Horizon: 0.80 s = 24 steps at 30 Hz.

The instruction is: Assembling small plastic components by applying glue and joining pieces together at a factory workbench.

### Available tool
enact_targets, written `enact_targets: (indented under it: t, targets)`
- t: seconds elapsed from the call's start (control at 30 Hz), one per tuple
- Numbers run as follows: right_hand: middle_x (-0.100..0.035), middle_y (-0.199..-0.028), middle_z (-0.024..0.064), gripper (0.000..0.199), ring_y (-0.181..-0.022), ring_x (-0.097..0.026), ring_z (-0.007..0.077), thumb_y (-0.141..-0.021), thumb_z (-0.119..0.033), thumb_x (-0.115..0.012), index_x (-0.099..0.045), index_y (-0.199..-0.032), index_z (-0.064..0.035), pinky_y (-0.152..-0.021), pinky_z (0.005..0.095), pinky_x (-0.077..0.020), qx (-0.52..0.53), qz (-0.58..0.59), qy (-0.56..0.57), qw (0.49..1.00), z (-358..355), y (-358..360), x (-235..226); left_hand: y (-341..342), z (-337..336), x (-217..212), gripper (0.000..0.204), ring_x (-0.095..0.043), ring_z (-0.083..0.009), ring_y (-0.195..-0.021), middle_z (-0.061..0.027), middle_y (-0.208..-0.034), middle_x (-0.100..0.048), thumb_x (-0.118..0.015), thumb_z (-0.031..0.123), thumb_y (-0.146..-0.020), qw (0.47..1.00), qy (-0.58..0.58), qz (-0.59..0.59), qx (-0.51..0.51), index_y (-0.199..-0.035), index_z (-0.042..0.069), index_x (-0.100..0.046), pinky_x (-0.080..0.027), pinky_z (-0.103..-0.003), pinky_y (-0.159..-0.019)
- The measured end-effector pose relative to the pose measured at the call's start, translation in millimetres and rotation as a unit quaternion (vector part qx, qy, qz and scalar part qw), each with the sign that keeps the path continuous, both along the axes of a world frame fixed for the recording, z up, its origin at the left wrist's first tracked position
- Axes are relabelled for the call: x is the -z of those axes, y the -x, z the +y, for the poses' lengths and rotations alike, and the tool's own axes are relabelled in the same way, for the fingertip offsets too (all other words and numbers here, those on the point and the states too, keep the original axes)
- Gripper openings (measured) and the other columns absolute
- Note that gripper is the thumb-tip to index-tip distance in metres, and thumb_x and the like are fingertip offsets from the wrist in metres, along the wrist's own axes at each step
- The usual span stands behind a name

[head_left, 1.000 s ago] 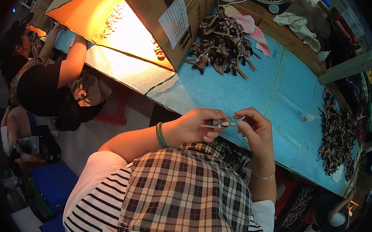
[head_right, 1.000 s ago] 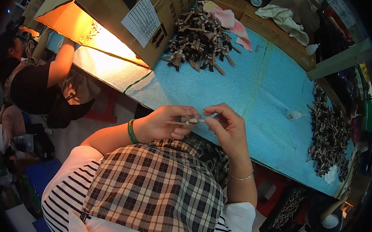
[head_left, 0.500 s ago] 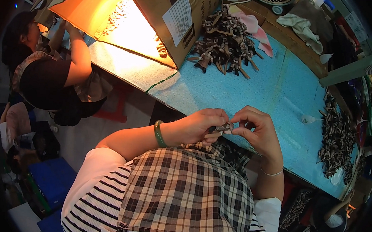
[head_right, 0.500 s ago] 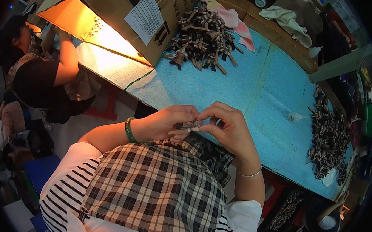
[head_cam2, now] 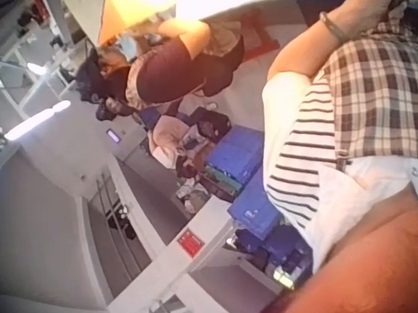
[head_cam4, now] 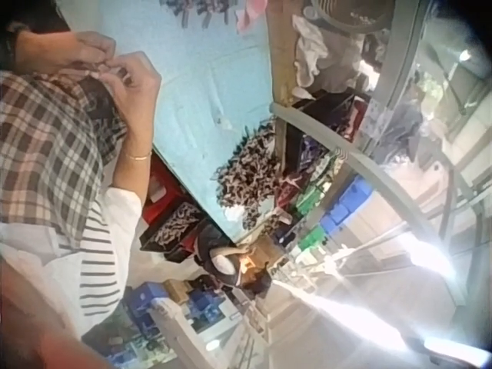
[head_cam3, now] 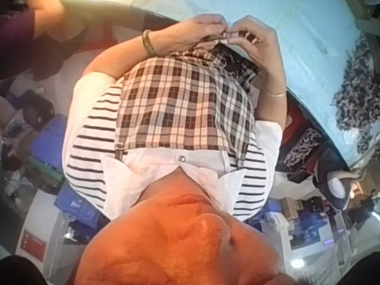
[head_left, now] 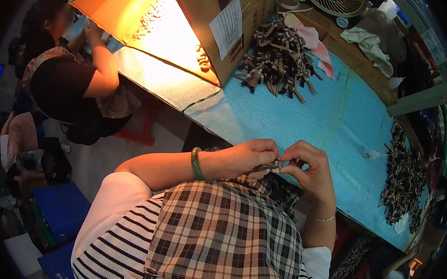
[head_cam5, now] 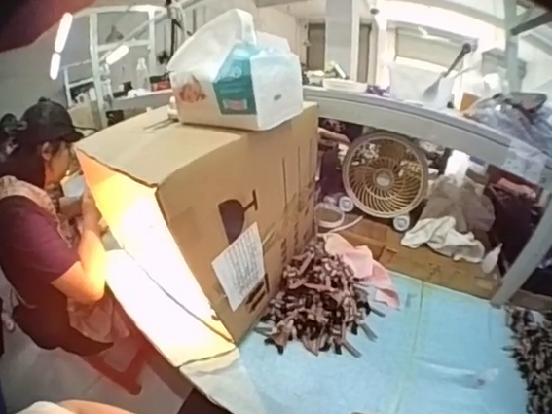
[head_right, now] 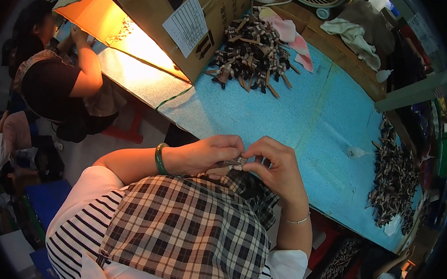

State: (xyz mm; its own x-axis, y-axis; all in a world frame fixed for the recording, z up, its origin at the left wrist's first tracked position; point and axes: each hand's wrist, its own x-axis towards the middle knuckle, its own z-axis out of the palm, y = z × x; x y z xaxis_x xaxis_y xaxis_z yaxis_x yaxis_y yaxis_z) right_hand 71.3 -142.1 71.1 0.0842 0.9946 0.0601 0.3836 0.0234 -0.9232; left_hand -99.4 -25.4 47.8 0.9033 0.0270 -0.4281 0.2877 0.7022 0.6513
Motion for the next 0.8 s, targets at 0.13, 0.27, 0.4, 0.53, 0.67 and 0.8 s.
enact_targets:
  t: [0.13,0.27,0.4,0.53,0.67,0.8]
  targets:
    - [-0.061,-0.085,0.0042,0.026,-0.064,-0.057,0.0119,-0.068,-0.007,-0.079,-0.065,-0.09,-0.0033,-0.052,0.0236,-0.0429,0.046,-0.04,-0.031,0.998,5,-2,8,-5,1,16,0.013,-0.04,-0.0092,-0.047,-0.0047,-0.077,-0.051,-0.041,0.016,-0.099,0.998,0.015,-0.018,-0.055,-0.103,0.005,-0.045,-0.034,-0.023,-0.043]
    - [-0.06,-0.093,0.0054,0.033,-0.064,-0.055,0.0111,-0.067,-0.005,-0.078,-0.063,-0.096,-0.0032,-0.052,0.0223,-0.0425,0.167,-0.023,-0.064,0.984,4,-7,28,-16,22,31,0.016,-0.048,-0.0102,-0.058,-0.0052,-0.091,-0.058,-0.042,0.019,-0.099,0.967,-0.154,-0.04,-0.198,-0.106,0.005,-0.045,-0.04,-0.022,-0.048]
    - [-0.059,-0.092,0.0064,0.031,-0.063,-0.055,0.0115,-0.068,-0.002,-0.075,-0.063,-0.096,-0.0026,-0.052,0.0235,-0.0431,0.159,-0.06,-0.042,0.985,-2,-2,39,-36,70,33,0.013,-0.051,-0.0081,-0.061,-0.0034,-0.083,-0.053,-0.045,0.013,-0.098,0.851,-0.33,-0.053,-0.405,-0.107,0.005,-0.042,-0.043,-0.021,-0.051]
    - [-0.06,-0.086,0.0073,0.027,-0.062,-0.055,0.0136,-0.069,-0.002,-0.075,-0.063,-0.094,-0.0017,-0.053,0.0252,-0.0442,0.12,-0.078,-0.033,0.989,-7,-2,44,-61,100,36,0.021,-0.053,-0.0094,-0.066,-0.0054,-0.091,-0.055,-0.045,0.007,-0.095,0.784,-0.408,-0.056,-0.465,-0.116,0.003,-0.04,-0.045,-0.023,-0.055]
    - [-0.06,-0.082,0.0075,0.024,-0.06,-0.054,0.0142,-0.07,-0.002,-0.074,-0.064,-0.092,-0.0014,-0.053,0.0255,-0.0446,0.124,-0.073,-0.02,0.989,-17,-7,44,-75,116,49,0.036,-0.054,-0.0093,-0.066,-0.0067,-0.096,-0.056,-0.046,0.006,-0.094,0.797,-0.421,-0.001,-0.433,-0.128,0.002,-0.037,-0.046,-0.023,-0.055]
    - [-0.06,-0.082,0.0072,0.021,-0.059,-0.054,0.0131,-0.072,-0.001,-0.073,-0.064,-0.091,-0.0022,-0.053,0.0249,-0.0443,0.191,-0.096,-0.025,0.976,-42,-28,47,-68,108,58,0.057,-0.059,-0.0195,-0.08,-0.0198,-0.132,-0.038,-0.053,0.0,-0.085,0.733,-0.559,-0.001,-0.387,-0.138,-0.003,-0.034,-0.051,-0.03,-0.072]
